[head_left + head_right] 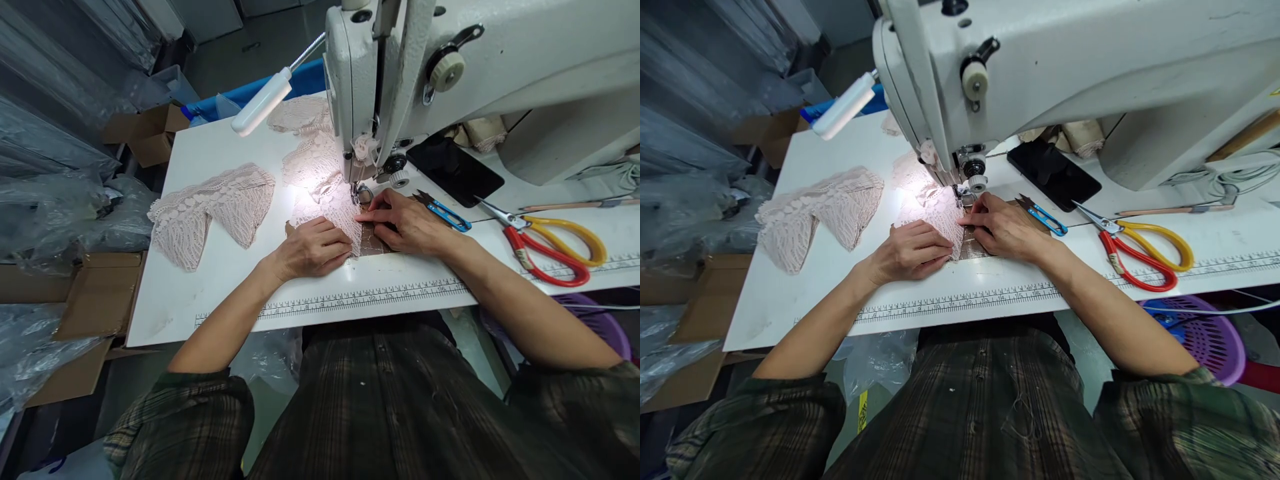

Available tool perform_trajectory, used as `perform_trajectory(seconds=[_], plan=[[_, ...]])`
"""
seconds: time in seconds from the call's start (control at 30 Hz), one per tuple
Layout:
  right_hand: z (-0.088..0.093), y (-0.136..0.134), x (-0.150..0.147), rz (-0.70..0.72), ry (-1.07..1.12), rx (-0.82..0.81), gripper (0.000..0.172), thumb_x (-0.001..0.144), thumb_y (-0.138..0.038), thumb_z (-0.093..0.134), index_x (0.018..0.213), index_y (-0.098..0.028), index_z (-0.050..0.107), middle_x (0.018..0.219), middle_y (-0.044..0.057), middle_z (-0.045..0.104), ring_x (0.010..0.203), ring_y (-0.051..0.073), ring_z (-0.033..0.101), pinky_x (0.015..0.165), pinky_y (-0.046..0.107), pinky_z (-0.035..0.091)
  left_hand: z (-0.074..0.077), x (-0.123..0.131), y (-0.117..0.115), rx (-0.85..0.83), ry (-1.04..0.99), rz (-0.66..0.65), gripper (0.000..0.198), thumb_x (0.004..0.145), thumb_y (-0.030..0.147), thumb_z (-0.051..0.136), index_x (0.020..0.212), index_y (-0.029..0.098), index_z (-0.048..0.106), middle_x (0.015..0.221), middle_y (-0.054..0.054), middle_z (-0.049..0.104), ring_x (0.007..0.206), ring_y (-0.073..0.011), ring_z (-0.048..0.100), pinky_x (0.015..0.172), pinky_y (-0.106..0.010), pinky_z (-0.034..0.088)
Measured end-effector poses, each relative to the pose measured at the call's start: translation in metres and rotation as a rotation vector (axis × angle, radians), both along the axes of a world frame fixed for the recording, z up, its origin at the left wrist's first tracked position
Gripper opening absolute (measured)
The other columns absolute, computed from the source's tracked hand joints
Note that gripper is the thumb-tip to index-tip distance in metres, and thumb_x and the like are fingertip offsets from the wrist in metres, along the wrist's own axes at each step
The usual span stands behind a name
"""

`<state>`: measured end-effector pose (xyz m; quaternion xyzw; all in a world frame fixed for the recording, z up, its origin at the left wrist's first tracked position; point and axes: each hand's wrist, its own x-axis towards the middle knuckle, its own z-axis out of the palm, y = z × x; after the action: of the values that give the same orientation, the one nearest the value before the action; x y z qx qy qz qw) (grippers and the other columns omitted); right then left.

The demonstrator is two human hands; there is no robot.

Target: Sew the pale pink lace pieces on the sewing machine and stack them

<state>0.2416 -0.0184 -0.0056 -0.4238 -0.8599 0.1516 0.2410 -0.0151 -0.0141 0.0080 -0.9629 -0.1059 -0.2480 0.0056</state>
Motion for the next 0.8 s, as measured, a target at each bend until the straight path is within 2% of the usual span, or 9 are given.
perform_trajectory(seconds=[0.1,0.2,0.37,0.5,0.8], plan=[[0.000,0.001,0.001,0.036,0.008,-0.004,0.040,0.088,-0.023,0.052,0.117,-0.032,0.079,0.115,0.008,0.065,0.096,0.021,0.061,0.083,0.036,0.053,0.005,-0.003,-0.001,-0.068,0.012,-0.019,0.010,0.093,0.015,0.062,0.092,0.017,0.072,0.096,-0.005,0.078,0.081,-0.0166,0.072,0.072,-0.032,0.059],[0.000,0.001,0.003,0.081,0.004,0.002,0.037,0.088,-0.027,0.054,0.112,-0.034,0.080,0.115,0.007,0.065,0.097,0.020,0.061,0.086,0.036,0.053,0.016,-0.004,0.001,-0.141,0.094,-0.040,0.018,0.089,0.014,0.059,0.098,0.018,0.075,0.099,-0.006,0.078,0.081,-0.0178,0.072,0.071,-0.033,0.059],[0.000,0.000,0.003,0.070,-0.023,0.053,0.038,0.088,-0.025,0.054,0.117,-0.034,0.079,0.114,0.008,0.066,0.095,0.021,0.061,0.083,0.037,0.053,0.033,0.003,0.009,-0.215,0.250,-0.062,0.019,0.081,0.023,0.059,0.089,0.021,0.076,0.091,-0.004,0.076,0.073,-0.0183,0.069,0.066,-0.033,0.055],[0.001,-0.002,0.002,0.071,-0.030,0.094,0.037,0.089,-0.023,0.055,0.114,-0.030,0.080,0.111,0.009,0.066,0.090,0.021,0.061,0.081,0.038,0.053,0.033,0.005,0.008,-0.242,0.262,-0.015,0.018,0.081,0.028,0.060,0.087,0.022,0.075,0.091,-0.003,0.075,0.074,-0.0180,0.066,0.072,-0.034,0.054],[0.004,-0.005,0.001,0.038,-0.081,0.078,0.035,0.092,-0.024,0.054,0.118,-0.030,0.078,0.115,0.011,0.064,0.098,0.025,0.063,0.083,0.040,0.054,0.029,-0.001,0.002,-0.217,0.234,0.010,0.023,0.085,0.030,0.058,0.097,0.018,0.073,0.104,-0.007,0.073,0.086,-0.0217,0.068,0.077,-0.036,0.056]])
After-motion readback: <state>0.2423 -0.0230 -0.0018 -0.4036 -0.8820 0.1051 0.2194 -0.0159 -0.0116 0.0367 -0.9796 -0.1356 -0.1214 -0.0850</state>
